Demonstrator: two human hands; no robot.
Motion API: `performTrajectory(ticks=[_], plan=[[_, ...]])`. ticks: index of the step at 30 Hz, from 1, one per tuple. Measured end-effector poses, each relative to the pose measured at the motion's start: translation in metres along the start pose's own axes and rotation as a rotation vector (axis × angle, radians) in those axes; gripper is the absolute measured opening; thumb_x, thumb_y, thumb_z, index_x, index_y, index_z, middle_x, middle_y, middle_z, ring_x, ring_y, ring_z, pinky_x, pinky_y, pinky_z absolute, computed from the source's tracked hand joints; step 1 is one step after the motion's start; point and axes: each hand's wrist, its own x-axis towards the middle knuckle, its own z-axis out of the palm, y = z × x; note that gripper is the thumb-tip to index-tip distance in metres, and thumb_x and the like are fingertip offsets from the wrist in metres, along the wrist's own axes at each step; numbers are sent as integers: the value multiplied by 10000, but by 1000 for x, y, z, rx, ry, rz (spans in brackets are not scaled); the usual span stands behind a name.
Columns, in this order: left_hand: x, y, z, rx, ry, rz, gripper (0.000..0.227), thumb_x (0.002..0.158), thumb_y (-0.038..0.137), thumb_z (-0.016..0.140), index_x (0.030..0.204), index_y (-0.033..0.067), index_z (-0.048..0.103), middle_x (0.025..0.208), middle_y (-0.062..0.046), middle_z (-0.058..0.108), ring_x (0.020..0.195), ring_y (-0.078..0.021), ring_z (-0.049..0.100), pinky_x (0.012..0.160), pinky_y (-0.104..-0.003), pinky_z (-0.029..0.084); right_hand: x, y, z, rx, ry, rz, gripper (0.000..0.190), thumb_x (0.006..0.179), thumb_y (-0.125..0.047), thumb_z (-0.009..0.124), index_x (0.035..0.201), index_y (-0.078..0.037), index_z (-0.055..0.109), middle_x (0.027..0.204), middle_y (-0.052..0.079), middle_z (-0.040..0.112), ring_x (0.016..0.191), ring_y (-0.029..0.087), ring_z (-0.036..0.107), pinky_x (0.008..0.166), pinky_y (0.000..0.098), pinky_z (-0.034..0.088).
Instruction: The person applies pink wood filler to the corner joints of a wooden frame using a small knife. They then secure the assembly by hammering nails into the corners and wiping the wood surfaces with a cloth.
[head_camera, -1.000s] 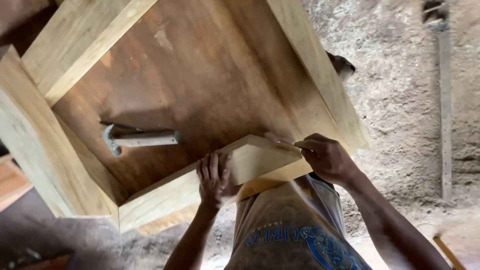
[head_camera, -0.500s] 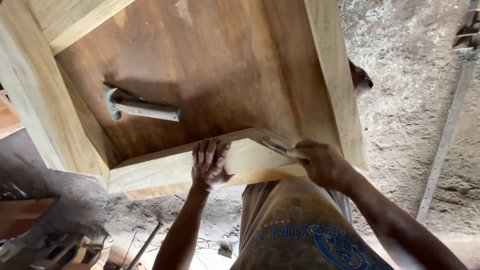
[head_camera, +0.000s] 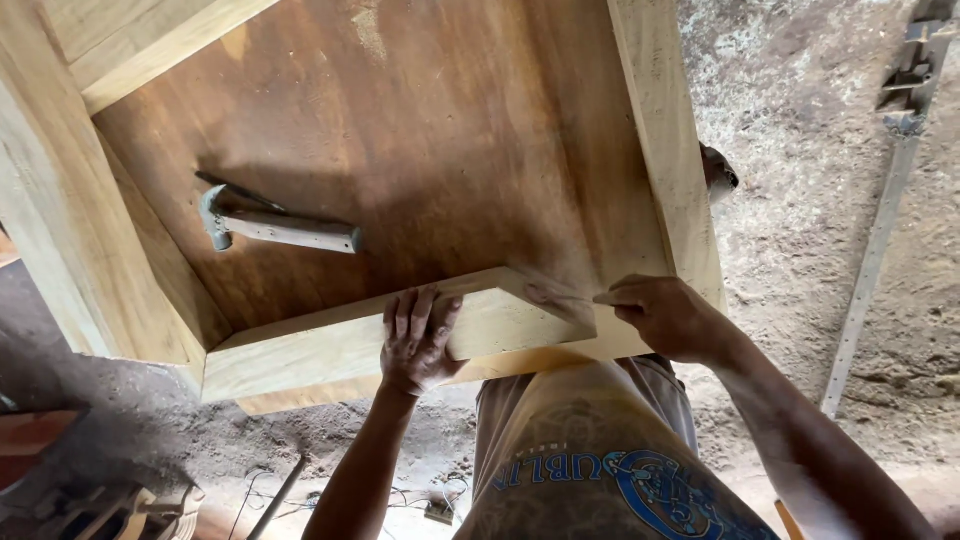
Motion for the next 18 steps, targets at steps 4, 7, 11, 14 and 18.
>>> performTrajectory(ticks=[4,7,11,14,18], plan=[[-3,-3,6,28,-19,-7,1042,722,437,823,1611,265,306,1561,-131,405,1386,-371,451,1206,-565,352,9,-10,22,37,137,-77,249,939,-42,598,1133,-26,752,1063,152,770,872,251,763,747,335,624],[-4,-6,9,-15,2,3,1103,739,613,831,1625,249,285,1518,-148,392,1346,-388,423,1150,-577,326,9,-20,33,89,92,-77,250,945,-40,603,1152,-26,741,1059,159,775,836,251,767,720,343,628],[-5,-6,8,11,-24,-10,1056,756,518,810,1631,262,276,1534,-128,407,1393,-358,413,1188,-558,335,5,-16,28,131,-15,-144,243,950,-94,604,1148,-53,738,1073,144,786,805,229,778,679,314,648],[-2,-6,9,4,-18,0,1060,765,532,812,1636,254,276,1545,-123,411,1396,-353,412,1187,-545,329,-1,2,18,99,46,-119,237,985,-113,567,1118,-84,761,1090,135,779,824,211,778,679,288,662],[-7,-5,8,-13,-14,-10,1080,768,570,811,1643,247,266,1546,-135,394,1380,-369,406,1170,-553,310,12,13,29,8,69,-11,224,1015,-137,574,1105,-87,774,1050,142,777,816,225,769,698,292,656]])
